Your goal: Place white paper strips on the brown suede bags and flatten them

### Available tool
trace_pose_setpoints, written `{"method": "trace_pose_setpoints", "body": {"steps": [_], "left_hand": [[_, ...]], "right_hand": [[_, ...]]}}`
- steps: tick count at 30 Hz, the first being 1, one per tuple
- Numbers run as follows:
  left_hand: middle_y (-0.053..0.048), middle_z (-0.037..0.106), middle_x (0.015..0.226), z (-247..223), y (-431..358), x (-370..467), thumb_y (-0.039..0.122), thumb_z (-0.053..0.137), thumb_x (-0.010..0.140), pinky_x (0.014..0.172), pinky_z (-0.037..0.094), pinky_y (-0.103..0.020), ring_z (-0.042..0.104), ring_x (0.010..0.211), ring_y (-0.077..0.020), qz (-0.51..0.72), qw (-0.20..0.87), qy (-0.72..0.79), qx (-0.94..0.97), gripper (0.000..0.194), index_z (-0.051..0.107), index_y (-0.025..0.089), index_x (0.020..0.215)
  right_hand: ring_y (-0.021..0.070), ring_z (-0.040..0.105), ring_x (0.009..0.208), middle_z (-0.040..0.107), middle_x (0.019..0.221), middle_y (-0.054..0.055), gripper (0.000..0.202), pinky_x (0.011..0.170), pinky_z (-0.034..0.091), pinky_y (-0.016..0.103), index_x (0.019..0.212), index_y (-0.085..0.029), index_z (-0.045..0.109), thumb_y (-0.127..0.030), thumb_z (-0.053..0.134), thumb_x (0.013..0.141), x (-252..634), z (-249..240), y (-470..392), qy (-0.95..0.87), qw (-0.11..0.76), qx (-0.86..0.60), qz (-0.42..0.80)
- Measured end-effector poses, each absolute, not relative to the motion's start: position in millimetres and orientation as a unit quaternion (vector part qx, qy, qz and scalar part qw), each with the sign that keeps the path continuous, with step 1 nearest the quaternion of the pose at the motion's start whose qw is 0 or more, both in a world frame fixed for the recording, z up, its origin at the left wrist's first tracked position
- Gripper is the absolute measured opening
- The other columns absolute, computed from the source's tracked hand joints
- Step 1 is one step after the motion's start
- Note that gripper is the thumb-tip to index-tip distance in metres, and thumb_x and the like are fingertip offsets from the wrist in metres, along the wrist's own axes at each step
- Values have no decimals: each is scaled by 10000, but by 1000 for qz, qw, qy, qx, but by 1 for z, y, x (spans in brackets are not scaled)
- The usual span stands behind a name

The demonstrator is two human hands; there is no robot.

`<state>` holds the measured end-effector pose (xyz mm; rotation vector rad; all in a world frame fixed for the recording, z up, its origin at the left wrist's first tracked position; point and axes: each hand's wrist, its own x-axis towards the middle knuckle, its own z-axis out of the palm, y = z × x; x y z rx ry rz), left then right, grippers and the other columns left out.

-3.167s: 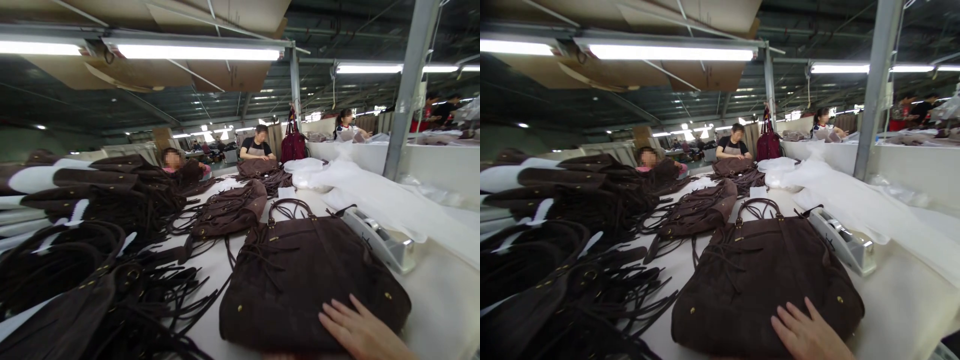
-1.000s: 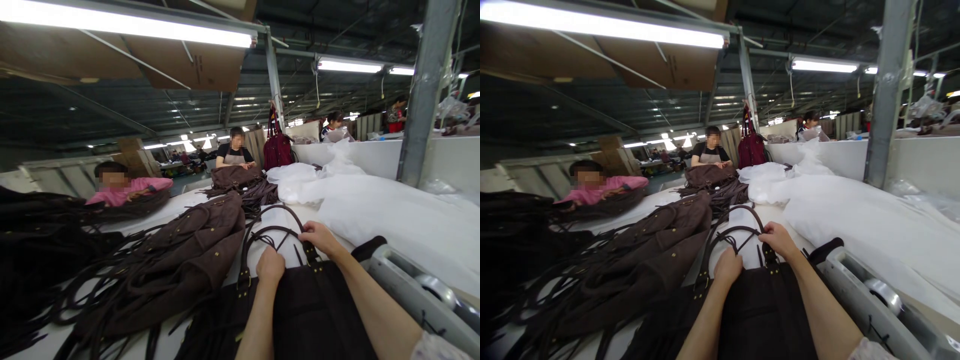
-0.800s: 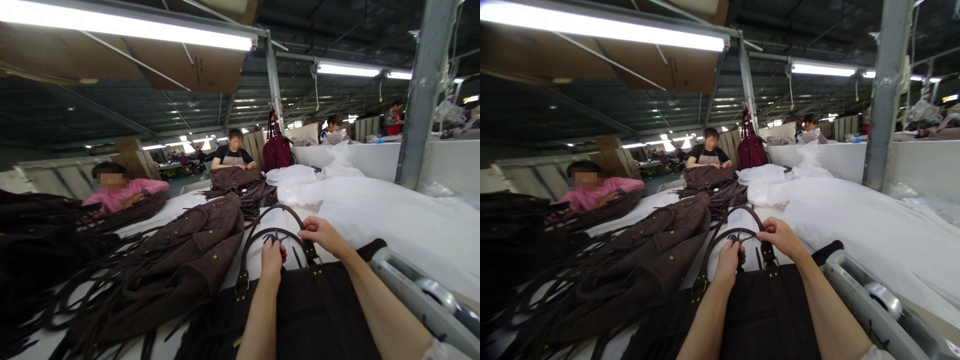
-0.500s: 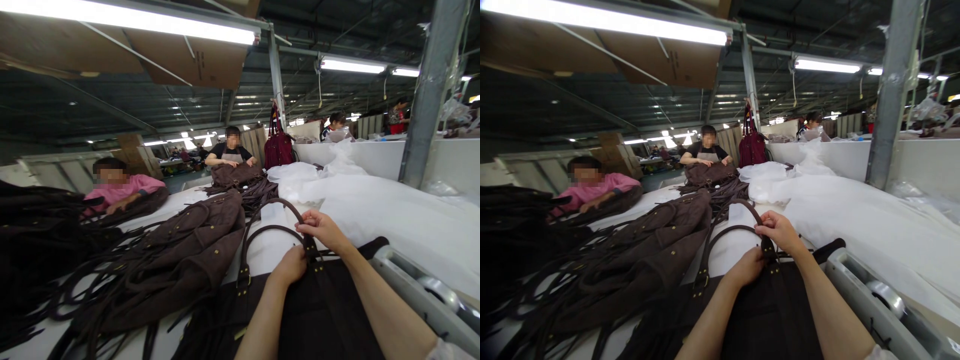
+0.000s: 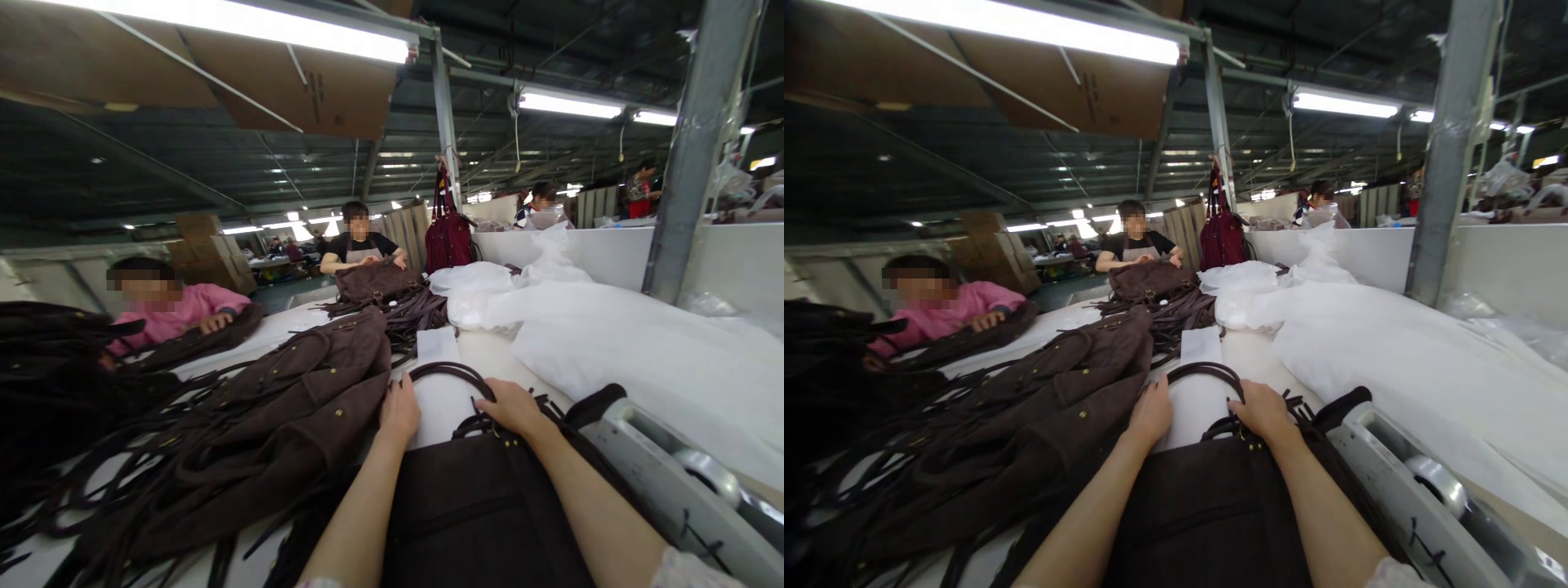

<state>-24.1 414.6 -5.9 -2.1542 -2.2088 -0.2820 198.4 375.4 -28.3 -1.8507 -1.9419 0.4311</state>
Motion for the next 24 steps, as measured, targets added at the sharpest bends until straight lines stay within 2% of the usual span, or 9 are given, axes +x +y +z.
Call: {"method": "trace_pose_setpoints", "body": {"steps": [2,7,10,12,14,17,19,21,24], "left_hand": [[-206,553,1223,-7,430,-24,142,499,891,970,438,-394,564,1113,-256,-83,22,-717,-691,555,311,55,1406],[-99,587,1166,1,462,-19,326,555,915,904,490,-439,586,1036,-219,-96,7,-725,-682,366,519,140,1228],[-83,606,1101,13,470,-14,331,560,909,874,494,-418,596,987,-204,-119,-2,-727,-676,270,579,129,1087],[-84,615,1059,25,469,-13,270,532,912,856,484,-384,603,966,-202,-148,-6,-714,-684,194,576,129,1037],[-84,631,983,41,462,-16,191,485,898,824,466,-335,613,942,-202,-183,-13,-688,-702,131,559,141,994],[-40,631,814,67,441,-28,154,410,864,726,452,-278,624,805,-178,-237,-40,-641,-729,119,516,177,915],[0,602,737,81,423,-39,179,365,857,664,450,-262,605,706,-159,-270,-61,-610,-743,119,481,197,875],[27,568,686,90,406,-49,205,338,847,642,452,-258,584,659,-151,-299,-76,-581,-753,115,453,212,846],[42,535,644,97,391,-63,241,338,827,662,458,-269,571,657,-155,-327,-85,-555,-760,104,440,223,823]], "right_hand": [[260,611,1008,680,1030,104,290,801,419,319,1050,-195,619,-386,562,838,195,-26,375,-697,205,-670,150],[279,624,986,682,1012,117,322,802,443,341,1062,-182,612,-390,568,821,193,-24,378,-680,213,-688,138],[295,608,1027,659,1083,126,498,825,456,363,1270,-174,504,-371,585,819,193,-22,380,-671,228,-692,138],[300,568,1107,582,1234,163,683,875,450,377,1437,-144,298,-337,567,840,194,-17,381,-660,267,-690,133],[305,481,1228,431,1397,198,790,955,420,381,1499,-119,124,-300,546,856,193,-12,381,-645,334,-676,125],[293,271,1385,213,1527,170,888,1068,334,377,1515,-153,17,-260,576,833,191,-3,379,-638,432,-627,112],[282,181,1420,135,1555,137,959,1098,297,379,1514,-195,-33,-241,610,803,190,0,378,-637,477,-596,108],[285,274,1384,205,1532,138,1024,1064,337,383,1507,-224,-79,-234,640,778,188,-1,379,-626,501,-583,132],[227,609,1029,577,1214,103,929,871,458,338,1499,-241,-82,-215,567,835,187,-7,382,-628,475,-572,230]]}}
